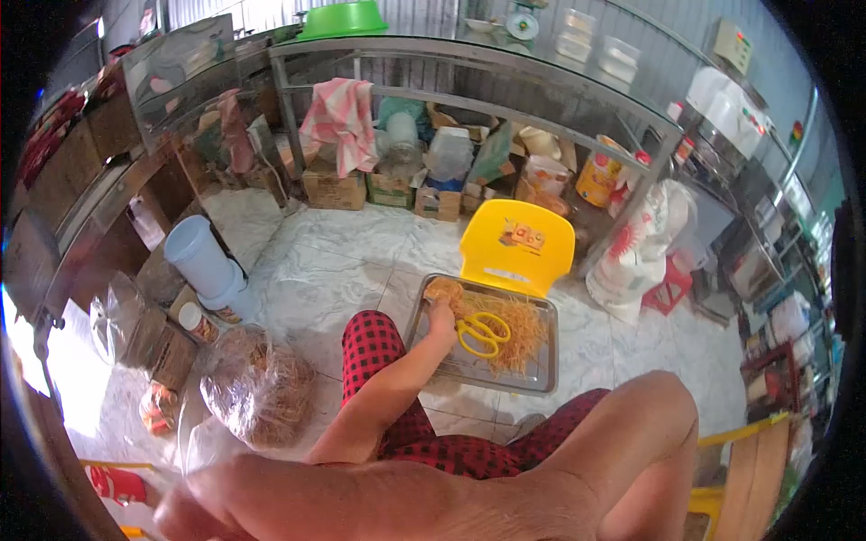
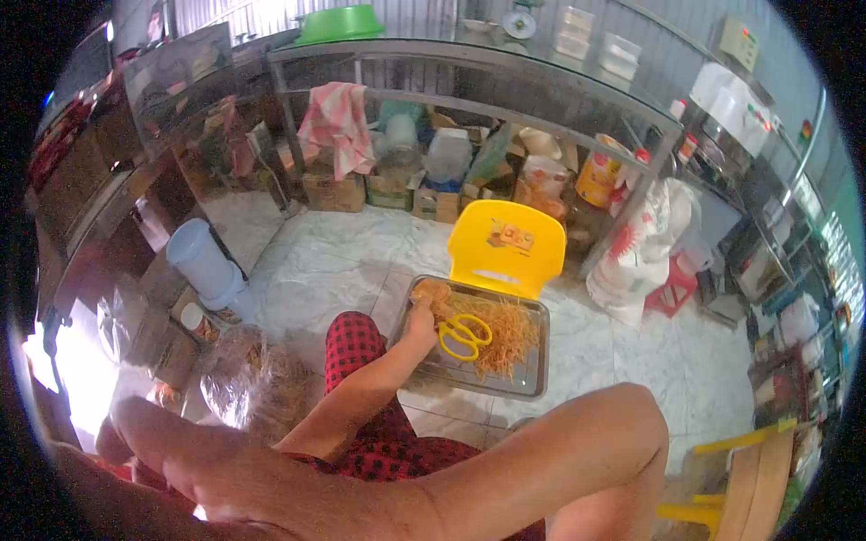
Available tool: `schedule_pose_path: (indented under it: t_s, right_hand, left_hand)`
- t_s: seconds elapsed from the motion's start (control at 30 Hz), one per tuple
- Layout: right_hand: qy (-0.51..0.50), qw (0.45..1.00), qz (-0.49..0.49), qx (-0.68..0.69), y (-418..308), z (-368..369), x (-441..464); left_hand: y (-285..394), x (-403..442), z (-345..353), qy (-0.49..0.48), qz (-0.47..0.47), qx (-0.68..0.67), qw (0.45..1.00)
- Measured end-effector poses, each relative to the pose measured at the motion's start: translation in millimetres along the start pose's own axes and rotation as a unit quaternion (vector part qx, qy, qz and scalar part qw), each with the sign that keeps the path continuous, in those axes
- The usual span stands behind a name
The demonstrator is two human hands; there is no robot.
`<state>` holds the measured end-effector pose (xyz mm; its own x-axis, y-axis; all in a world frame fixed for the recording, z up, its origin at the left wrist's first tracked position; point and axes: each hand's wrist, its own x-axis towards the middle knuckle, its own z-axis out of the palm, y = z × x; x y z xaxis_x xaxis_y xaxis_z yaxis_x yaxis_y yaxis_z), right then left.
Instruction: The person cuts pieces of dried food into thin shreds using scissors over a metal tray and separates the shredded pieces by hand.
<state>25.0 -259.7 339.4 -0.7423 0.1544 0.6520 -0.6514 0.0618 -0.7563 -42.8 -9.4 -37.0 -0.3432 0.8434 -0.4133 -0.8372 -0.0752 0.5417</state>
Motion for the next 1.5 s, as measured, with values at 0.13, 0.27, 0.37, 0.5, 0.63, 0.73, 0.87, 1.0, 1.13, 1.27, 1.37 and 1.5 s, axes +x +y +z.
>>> schedule_pose_path:
  t_s: [0.13, 0.27, 0.37, 0.5, 0.63, 0.73, 0.87, 1.0, 1.13, 1.27, 1.37, 1.5]
  right_hand:
    - [0.010, 1.000, -0.005, 0.008, -8, 6, -15]
    - [0.017, 1.000, -0.013, 0.021, -9, 11, 1]
    - [0.024, 0.999, -0.019, 0.030, -8, 14, -3]
    - [0.021, 0.999, -0.019, 0.046, -12, 15, 1]
    - [0.011, 0.993, -0.116, -0.027, -7, 0, -9]
    - [0.106, 0.989, -0.001, -0.101, -17, -3, -40]
    - [-0.085, 0.871, -0.027, -0.483, -41, -55, -45]
    - [-0.335, 0.782, -0.030, -0.525, -24, -46, -47]
    - [-0.484, 0.758, 0.088, -0.427, -51, -39, -54]
    - [-0.578, 0.721, 0.052, -0.379, -86, -53, -53]
    - [-0.560, 0.788, -0.006, -0.254, -98, -60, -48]
    - [-0.475, 0.875, 0.072, -0.065, -84, -75, -48]
  left_hand:
    - [6, -1, 0, -0.028, 0.001, -0.023, 0.999]
    - [12, -12, 1, -0.013, 0.008, 0.001, 1.000]
    - [20, -21, 5, 0.008, -0.003, 0.010, 1.000]
    - [13, -5, -5, -0.003, 0.003, -0.012, 1.000]
    - [32, -33, 9, 0.007, -0.013, -0.020, 1.000]
    - [40, -41, 18, 0.038, -0.031, -0.013, 0.999]
    - [17, -9, 5, 0.033, -0.018, -0.018, 0.999]
    - [12, -3, 4, -0.004, -0.014, -0.028, 1.000]
    - [10, -2, 5, 0.007, -0.024, -0.015, 1.000]
    - [9, -2, 7, 0.022, -0.012, 0.000, 1.000]
    - [13, -9, 14, -0.010, -0.056, -0.028, 0.998]
    - [10, -13, 19, 0.002, -0.042, -0.026, 0.999]
